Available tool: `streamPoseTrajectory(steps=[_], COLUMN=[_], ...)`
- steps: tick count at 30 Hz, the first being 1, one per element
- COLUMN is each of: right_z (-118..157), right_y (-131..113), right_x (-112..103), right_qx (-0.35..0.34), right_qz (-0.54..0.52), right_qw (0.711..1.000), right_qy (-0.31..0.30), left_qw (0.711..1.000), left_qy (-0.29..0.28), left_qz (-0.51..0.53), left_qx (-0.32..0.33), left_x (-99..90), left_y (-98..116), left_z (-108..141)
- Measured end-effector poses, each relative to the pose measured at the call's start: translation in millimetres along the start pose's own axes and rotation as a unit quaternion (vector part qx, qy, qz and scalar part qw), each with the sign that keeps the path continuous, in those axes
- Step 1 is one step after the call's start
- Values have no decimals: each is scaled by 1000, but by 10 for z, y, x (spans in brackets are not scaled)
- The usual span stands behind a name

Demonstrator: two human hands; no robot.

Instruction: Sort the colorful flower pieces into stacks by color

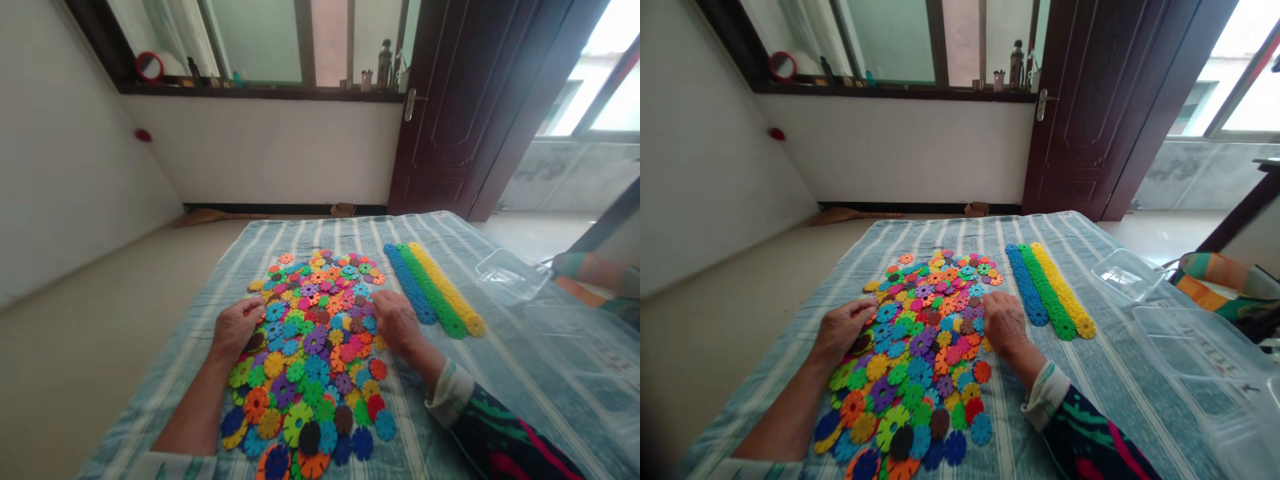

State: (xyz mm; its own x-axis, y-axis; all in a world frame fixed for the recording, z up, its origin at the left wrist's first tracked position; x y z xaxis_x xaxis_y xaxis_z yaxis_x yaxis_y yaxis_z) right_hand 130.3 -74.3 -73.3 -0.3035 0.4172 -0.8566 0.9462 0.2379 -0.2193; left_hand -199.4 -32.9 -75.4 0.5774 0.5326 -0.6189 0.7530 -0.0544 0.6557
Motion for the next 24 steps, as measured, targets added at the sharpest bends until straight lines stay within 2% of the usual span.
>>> streamPoseTrajectory(steps=[4, 9, 24], right_z=[-7, 18, 100], right_y=[140, 171, 191], right_x=[50, 80, 66], right_qx=[4, -5, -31], right_qz=[5, 21, 77], right_qw=[998, 997, 995], right_qy=[-56, -80, -50], left_qw=[999, 999, 994], left_qy=[-27, -22, -31], left_qz=[20, 39, 99], left_qx=[-23, -31, -23], left_x=[-6, 25, 7], left_y=[59, 66, 158], left_z=[41, 89, 182])
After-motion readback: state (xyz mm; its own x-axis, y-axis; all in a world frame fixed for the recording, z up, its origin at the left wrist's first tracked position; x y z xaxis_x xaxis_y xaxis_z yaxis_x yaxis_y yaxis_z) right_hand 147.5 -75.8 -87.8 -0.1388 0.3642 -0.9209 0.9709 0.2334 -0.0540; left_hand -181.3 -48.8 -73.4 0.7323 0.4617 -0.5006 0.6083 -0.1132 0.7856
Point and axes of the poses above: each hand's wrist, its own z-axis away from the middle knuckle, its own x-axis out of the palm, y = z × x, the point moved 1 cm from there along -z, towards the middle knuckle, and after that the axes turned 6 degrees about y, right-handed, at the moved point
